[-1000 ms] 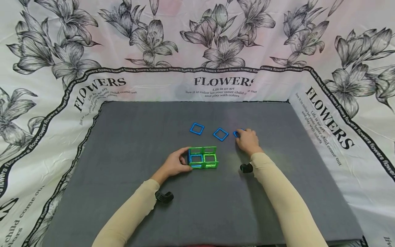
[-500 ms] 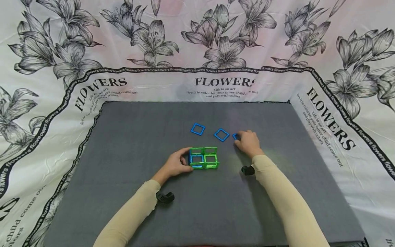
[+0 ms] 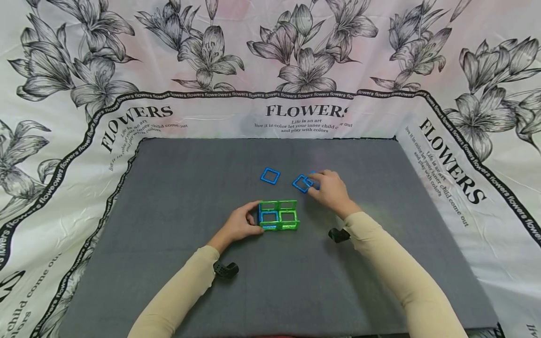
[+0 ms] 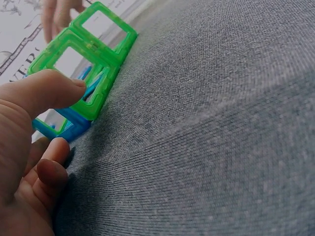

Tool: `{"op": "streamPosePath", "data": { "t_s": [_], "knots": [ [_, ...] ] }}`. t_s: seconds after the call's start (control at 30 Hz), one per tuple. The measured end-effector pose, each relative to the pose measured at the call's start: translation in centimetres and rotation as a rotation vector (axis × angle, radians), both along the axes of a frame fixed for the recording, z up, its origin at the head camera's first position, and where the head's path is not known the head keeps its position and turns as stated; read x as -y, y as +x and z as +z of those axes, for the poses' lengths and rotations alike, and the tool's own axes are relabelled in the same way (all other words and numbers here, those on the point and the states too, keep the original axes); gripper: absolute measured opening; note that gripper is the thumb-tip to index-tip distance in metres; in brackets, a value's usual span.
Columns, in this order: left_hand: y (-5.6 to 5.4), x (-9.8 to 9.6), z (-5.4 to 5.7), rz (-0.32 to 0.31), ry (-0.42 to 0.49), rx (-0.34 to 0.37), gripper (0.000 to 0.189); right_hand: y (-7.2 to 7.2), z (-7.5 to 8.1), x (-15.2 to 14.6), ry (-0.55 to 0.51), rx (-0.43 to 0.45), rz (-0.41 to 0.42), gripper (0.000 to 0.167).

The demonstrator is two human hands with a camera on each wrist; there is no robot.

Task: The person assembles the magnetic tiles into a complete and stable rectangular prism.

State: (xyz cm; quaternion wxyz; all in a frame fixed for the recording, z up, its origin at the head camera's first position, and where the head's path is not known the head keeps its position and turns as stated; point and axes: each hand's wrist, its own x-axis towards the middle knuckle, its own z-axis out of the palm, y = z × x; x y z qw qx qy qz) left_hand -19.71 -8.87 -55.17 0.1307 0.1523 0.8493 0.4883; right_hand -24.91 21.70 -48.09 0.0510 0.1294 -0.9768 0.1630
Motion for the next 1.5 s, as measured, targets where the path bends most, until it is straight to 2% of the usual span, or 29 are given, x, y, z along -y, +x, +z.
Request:
{"op": "streamPosePath", "data": {
  "t_s": [0.2,0.37,0.57,0.87,1.5],
  "knots": [
    [-0.1,0.1,-0.1,-0.005,0.007,-0.006,0.086,1.8,1.8,3.4,-0.029,-0.065,0.236,0.040],
    [-0.1,0.1,-0.2,-0.006,0.008,-0.013,0.086,2.9,2.2,5.6,-0.006,-0.164,0.435,0.036],
    [-0.1,0.1,-0.2,-0.005,0.015,-0.008,0.085,3.6,2.1,7.1,0.001,-0.187,0.562,0.036],
    [0.0,0.1,0.0,-0.009,-0.002,-0.013,0.084,4.2,1.4,8.1,0.015,-0.170,0.648,0.036],
    [-0.1,0.2,0.1,-0.020,-0.012,-0.013,0.084,4.4,0.8,8.7,0.065,-0.092,0.655,0.035]
  ]
}}
